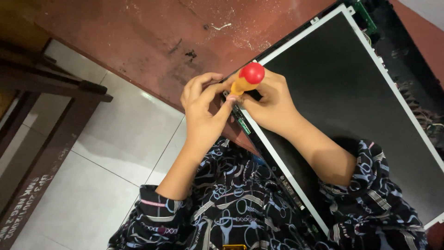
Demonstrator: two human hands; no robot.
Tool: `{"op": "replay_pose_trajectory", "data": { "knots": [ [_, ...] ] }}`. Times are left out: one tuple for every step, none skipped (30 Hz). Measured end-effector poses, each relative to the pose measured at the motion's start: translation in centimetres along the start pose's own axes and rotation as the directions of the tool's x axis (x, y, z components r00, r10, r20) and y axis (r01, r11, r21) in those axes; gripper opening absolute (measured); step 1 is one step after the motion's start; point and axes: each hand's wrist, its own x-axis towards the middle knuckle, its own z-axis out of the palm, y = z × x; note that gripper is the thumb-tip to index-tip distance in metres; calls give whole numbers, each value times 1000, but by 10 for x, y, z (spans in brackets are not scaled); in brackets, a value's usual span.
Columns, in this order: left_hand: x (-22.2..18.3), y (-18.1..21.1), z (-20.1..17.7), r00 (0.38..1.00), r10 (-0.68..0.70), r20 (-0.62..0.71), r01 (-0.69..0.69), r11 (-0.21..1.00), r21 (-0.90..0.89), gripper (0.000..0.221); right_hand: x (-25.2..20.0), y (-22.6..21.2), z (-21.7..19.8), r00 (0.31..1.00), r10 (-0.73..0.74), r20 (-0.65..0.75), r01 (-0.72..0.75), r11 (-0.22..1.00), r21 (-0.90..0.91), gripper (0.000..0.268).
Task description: Repairing a laptop screen by using a screwdriver to manage the fasteners on the frame.
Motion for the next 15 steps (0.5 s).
{"op": "replay_pose_trajectory", "data": {
  "knots": [
    [0,0,0,1000,0,0,0,1000,0,20,2,-3,-1,1000,0,0,0,1000,0,11],
    [-1,-1,0,1000,27,-4,-27,1000,-13,15,4,-6,-3,1000,16,2,-16,1000,2,11],
    [0,-1,-1,998,54,-9,-55,998,-23,11,7,-8,-3,999,32,2,-32,999,5,11],
    [-1,-4,-1,998,56,-9,-56,998,-22,11,6,-9,-3,1000,31,1,-31,1000,6,11],
    [-1,-7,-1,998,64,-27,-65,998,-18,12,5,-9,-2,999,50,8,-50,999,20,12],
    [-1,-11,-1,996,73,-45,-73,997,-14,13,5,-10,-1,997,69,16,-70,997,34,13],
    [-3,-10,-1,996,78,-47,-79,997,-14,13,2,-8,2,998,65,13,-65,997,33,13],
    [-3,-10,-1,997,66,-40,-67,998,-3,13,1,-7,3,998,70,5,-70,997,36,20],
    [-1,-10,0,997,61,-36,-61,998,8,13,1,-4,4,998,70,-5,-69,997,37,28],
    [0,-11,4,997,73,-40,-72,997,9,13,2,-2,3,998,59,-10,-59,998,33,28],
    [-2,-11,6,998,49,-33,-49,999,2,13,1,-1,3,998,59,-15,-58,998,33,26],
    [-4,-12,8,999,25,-27,-26,1000,-5,13,0,-1,4,998,59,-20,-58,998,33,24],
    [-5,-10,6,999,25,-28,-25,1000,-3,13,-2,0,3,998,58,-19,-57,998,34,24],
    [-5,-8,5,999,25,-22,-25,1000,6,14,-3,0,1,996,86,-22,-86,996,22,34],
    [-3,-7,4,999,32,-19,-32,999,13,16,-2,2,-1,994,108,-28,-108,994,7,45]
  ]
}}
